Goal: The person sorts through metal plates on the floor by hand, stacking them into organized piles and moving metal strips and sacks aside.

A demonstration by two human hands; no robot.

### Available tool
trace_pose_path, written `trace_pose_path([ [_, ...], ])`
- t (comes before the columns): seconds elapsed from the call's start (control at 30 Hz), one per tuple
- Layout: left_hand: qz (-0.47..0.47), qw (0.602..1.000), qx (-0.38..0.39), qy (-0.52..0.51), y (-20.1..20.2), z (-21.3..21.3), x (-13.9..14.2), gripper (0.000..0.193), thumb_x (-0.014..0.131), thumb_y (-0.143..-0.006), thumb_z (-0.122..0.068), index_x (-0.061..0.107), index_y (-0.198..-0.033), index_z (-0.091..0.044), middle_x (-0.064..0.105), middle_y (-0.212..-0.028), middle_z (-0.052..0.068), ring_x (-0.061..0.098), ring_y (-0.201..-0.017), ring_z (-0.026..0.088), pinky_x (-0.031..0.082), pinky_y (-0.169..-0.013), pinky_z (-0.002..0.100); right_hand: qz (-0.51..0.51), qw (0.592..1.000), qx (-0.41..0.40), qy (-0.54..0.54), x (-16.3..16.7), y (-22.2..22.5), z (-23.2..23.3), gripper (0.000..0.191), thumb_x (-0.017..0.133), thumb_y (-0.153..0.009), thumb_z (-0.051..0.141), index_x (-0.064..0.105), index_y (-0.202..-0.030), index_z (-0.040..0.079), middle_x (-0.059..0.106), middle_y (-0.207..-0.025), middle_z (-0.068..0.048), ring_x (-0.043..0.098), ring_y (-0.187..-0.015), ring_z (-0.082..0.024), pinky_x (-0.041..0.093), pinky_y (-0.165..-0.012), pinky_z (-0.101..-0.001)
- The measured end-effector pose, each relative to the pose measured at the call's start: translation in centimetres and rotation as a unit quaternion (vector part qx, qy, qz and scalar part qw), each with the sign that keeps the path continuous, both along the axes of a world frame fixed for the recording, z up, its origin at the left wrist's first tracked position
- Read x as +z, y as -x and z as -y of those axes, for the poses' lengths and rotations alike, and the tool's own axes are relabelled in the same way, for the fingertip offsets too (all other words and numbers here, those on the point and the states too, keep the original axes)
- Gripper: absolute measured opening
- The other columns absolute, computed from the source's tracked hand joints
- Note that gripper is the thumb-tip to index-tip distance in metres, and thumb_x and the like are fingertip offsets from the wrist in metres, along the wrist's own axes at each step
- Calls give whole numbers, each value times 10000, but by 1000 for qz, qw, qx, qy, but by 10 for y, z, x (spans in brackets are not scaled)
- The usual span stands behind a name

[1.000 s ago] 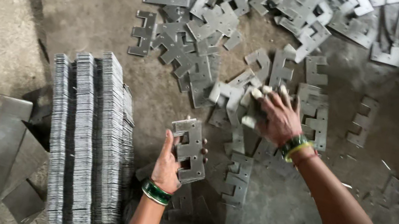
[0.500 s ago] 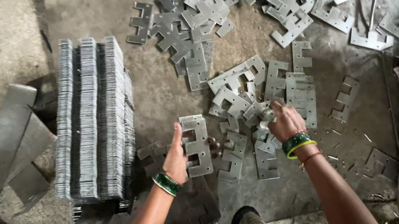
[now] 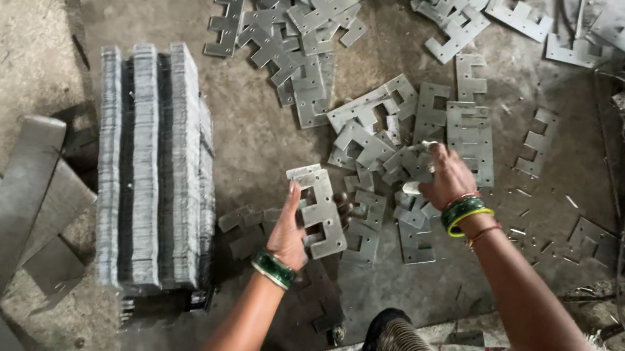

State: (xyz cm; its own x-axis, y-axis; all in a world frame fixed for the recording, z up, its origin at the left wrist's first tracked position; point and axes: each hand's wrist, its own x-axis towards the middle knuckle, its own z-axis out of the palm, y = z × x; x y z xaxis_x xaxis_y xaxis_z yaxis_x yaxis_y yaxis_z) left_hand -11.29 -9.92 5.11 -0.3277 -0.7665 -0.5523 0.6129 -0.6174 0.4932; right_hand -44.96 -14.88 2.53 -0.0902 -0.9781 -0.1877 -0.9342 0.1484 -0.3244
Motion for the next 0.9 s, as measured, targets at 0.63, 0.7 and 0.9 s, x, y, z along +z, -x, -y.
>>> trace_pose_path([
  [0.63,96,993,-59,35,-9,8,-32,742,702,-869,-591,581,-1378,-64,647,-1256,20,633,-1123,152,553,-934,357,-54,985,133,97,36,-102,76,695,883,-573,229,613,-1191,63,670,-1104,-175,637,-1066,-397,535,-839,-503],
  [0.7,80,996,-36,2,-16,8,-22,746,669,-871,-600,565,-1414,-99,654,-1317,8,637,-1182,132,550,-988,344,-23,988,137,69,38,-104,77,577,788,-660,114,651,-1220,95,674,-1131,-165,653,-1061,-385,556,-859,-470],
  [0.9,-44,997,-56,-13,-21,31,-2,901,427,-887,-827,553,-1397,-95,684,-1212,171,655,-1036,314,552,-881,479,21,938,294,184,56,-112,37,340,726,-862,59,677,-1191,131,682,-1124,-75,659,-968,-239,562,-795,-343],
])
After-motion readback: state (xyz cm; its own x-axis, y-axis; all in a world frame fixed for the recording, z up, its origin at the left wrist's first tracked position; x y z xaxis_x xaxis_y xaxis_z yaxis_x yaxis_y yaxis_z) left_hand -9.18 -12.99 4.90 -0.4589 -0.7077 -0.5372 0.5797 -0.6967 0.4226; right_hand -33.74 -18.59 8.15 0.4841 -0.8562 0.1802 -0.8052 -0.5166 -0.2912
